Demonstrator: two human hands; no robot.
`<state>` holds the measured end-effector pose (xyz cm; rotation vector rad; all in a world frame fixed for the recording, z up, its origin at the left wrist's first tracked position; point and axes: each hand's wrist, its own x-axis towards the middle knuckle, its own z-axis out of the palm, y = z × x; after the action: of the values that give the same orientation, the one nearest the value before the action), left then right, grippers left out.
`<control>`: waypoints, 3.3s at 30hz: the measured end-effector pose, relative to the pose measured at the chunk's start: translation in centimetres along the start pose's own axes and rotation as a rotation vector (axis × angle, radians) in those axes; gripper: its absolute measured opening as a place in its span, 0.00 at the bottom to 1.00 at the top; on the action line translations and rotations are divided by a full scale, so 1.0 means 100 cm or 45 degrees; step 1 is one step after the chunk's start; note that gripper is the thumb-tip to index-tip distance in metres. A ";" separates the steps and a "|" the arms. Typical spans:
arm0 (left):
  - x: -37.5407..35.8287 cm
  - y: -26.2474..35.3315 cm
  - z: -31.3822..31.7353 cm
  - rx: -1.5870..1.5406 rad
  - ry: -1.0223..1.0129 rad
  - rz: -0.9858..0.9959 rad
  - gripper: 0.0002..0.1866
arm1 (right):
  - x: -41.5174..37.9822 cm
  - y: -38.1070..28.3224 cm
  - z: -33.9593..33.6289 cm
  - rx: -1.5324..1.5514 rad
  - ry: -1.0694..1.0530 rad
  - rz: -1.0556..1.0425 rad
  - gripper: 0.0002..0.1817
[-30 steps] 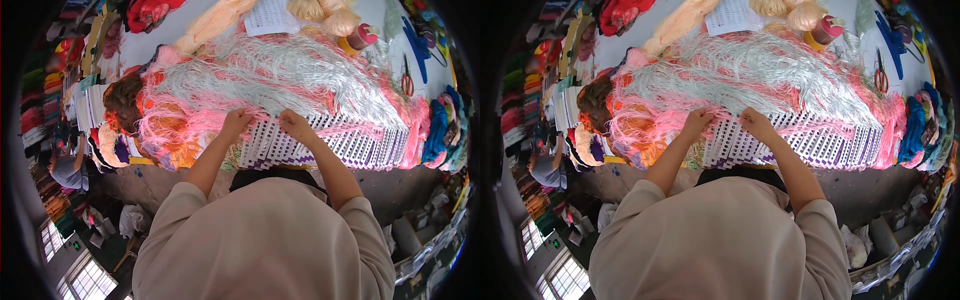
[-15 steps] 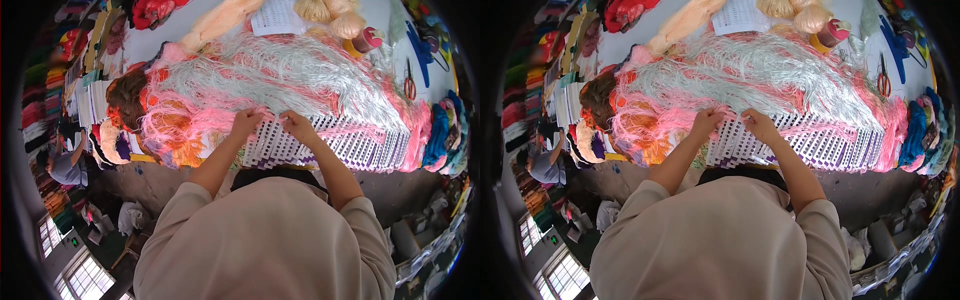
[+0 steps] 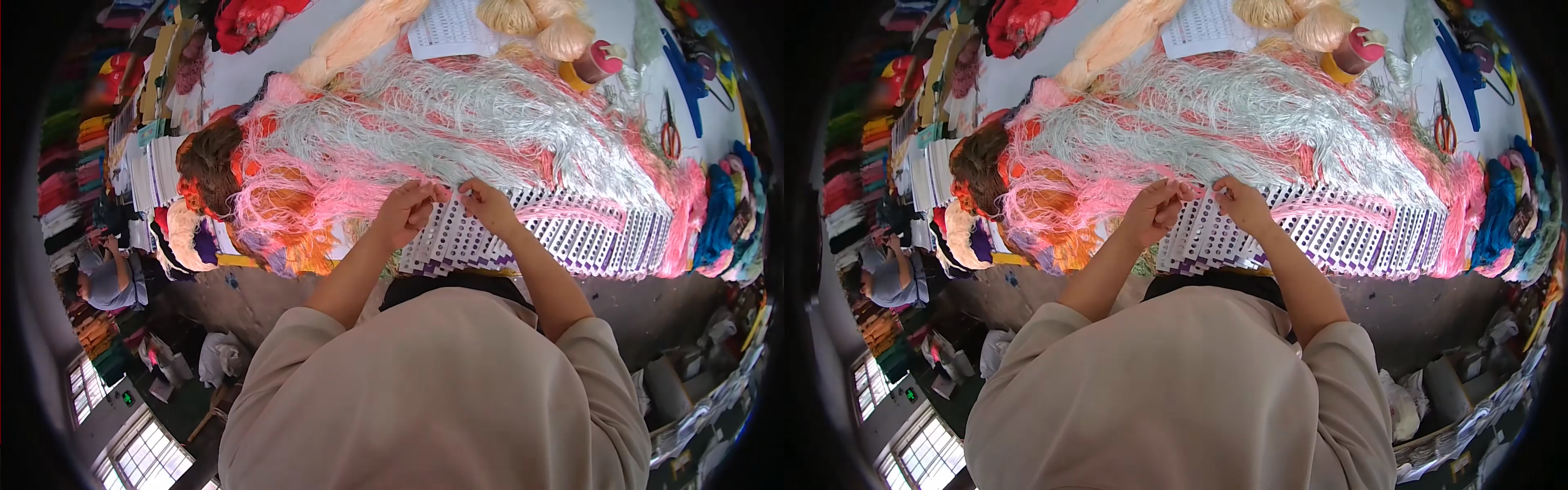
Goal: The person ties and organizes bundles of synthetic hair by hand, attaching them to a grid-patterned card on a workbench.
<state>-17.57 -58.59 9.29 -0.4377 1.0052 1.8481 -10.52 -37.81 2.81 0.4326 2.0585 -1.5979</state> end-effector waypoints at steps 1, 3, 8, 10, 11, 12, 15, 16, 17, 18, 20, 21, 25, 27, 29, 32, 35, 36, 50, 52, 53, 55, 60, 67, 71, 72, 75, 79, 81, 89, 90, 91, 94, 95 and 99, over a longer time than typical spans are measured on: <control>0.000 0.000 0.001 -0.056 -0.068 0.010 0.10 | -0.001 -0.001 0.000 0.012 0.012 0.009 0.12; -0.001 0.000 0.003 -0.111 -0.135 0.020 0.12 | -0.001 -0.002 0.000 0.022 0.027 0.001 0.12; -0.003 0.005 0.017 0.066 -0.128 -0.145 0.17 | -0.007 -0.018 -0.004 0.026 0.035 0.042 0.16; -0.001 0.004 0.024 0.165 -0.148 -0.180 0.16 | -0.010 -0.025 -0.007 0.107 0.000 0.158 0.21; 0.001 0.004 0.027 0.262 -0.167 -0.211 0.15 | -0.009 -0.023 -0.007 0.108 0.003 0.160 0.21; 0.006 -0.003 0.023 0.262 -0.170 -0.212 0.15 | -0.008 -0.019 -0.008 0.125 -0.019 0.121 0.23; 0.021 -0.024 0.019 0.626 0.064 -0.299 0.14 | -0.003 -0.006 -0.005 0.201 -0.064 0.084 0.24; 0.022 -0.025 0.028 0.811 0.142 -0.297 0.12 | -0.005 -0.009 -0.005 0.259 -0.091 0.078 0.24; 0.024 -0.025 0.034 0.996 0.220 -0.289 0.09 | -0.007 -0.015 -0.008 0.251 -0.106 0.137 0.24; 0.033 -0.040 0.017 1.182 0.168 -0.153 0.07 | -0.008 -0.013 -0.010 0.248 -0.097 0.143 0.24; 0.041 -0.047 0.003 1.448 0.102 0.002 0.07 | -0.008 -0.014 -0.012 0.168 -0.125 0.069 0.26; 0.044 -0.047 -0.003 1.711 0.043 0.162 0.08 | -0.010 -0.016 -0.017 -0.087 -0.183 -0.047 0.28; 0.011 0.006 0.015 1.463 0.280 0.001 0.09 | -0.018 -0.025 -0.013 -0.805 -0.060 -0.138 0.26; 0.007 0.021 -0.049 1.522 -0.181 0.633 0.08 | -0.017 -0.027 -0.012 -0.820 -0.053 -0.087 0.25; -0.038 0.085 -0.033 0.530 0.202 -0.168 0.07 | -0.017 -0.027 -0.010 -0.836 -0.040 -0.027 0.22; -0.091 0.148 -0.072 0.157 0.275 0.093 0.08 | -0.018 -0.032 -0.010 -0.831 -0.038 0.020 0.20; -0.128 0.182 -0.088 0.029 0.505 0.578 0.10 | -0.018 -0.028 -0.006 -0.816 -0.023 0.019 0.19; -0.134 0.182 -0.090 0.030 0.504 0.587 0.10 | -0.019 -0.027 -0.005 -0.832 -0.016 0.004 0.19; -0.142 0.064 0.048 -0.145 -0.279 0.461 0.25 | -0.118 -0.191 0.055 0.787 0.132 -0.281 0.09; -0.154 0.064 0.056 0.005 -0.252 0.461 0.24 | -0.127 -0.206 0.063 0.765 0.136 -0.306 0.08; -0.160 0.063 0.059 0.150 -0.198 0.446 0.24 | -0.130 -0.209 0.067 0.787 0.136 -0.327 0.07; -0.167 0.057 0.061 0.176 -0.228 0.526 0.22 | -0.133 -0.209 0.075 0.781 0.156 -0.359 0.06; -0.184 0.055 0.059 0.131 -0.169 0.568 0.19 | -0.153 -0.210 0.088 0.870 0.192 -0.291 0.06; -0.197 0.046 0.053 0.270 -0.131 0.653 0.15 | -0.167 -0.209 0.101 1.052 0.179 -0.287 0.05; -0.208 0.047 0.054 0.155 -0.173 0.601 0.14 | -0.172 -0.206 0.107 1.064 0.168 -0.334 0.04; -0.210 0.047 0.053 0.140 -0.184 0.584 0.14 | -0.174 -0.206 0.109 1.052 0.164 -0.352 0.04; -0.213 0.044 0.049 0.181 -0.168 0.605 0.14 | -0.178 -0.210 0.116 1.092 0.174 -0.355 0.05; -0.213 0.042 0.035 0.095 -0.224 0.559 0.16 | -0.184 -0.215 0.120 1.267 0.191 -0.352 0.06; -0.219 0.045 0.034 0.026 -0.315 0.520 0.17 | -0.182 -0.207 0.121 1.211 0.161 -0.360 0.06; -0.228 0.042 0.028 0.031 -0.321 0.493 0.19 | -0.188 -0.220 0.135 0.853 0.201 -0.408 0.07; -0.229 0.041 0.028 0.040 -0.322 0.500 0.20 | -0.187 -0.219 0.137 0.858 0.208 -0.412 0.07; -0.231 0.041 0.028 0.039 -0.322 0.501 0.20 | -0.187 -0.219 0.138 0.864 0.216 -0.415 0.08; -0.234 0.042 0.028 -0.016 -0.328 0.499 0.24 | -0.188 -0.223 0.142 0.776 0.242 -0.400 0.07; -0.233 0.042 0.024 -0.002 -0.387 0.501 0.27 | -0.186 -0.221 0.145 0.778 0.243 -0.399 0.07; -0.224 0.034 0.026 0.081 -0.427 0.492 0.34 | -0.175 -0.200 0.151 0.385 0.342 -0.597 0.09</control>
<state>-9.43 -70.06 27.22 0.1166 0.9578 2.1325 -3.78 -56.76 25.89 0.2910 2.2364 -2.2528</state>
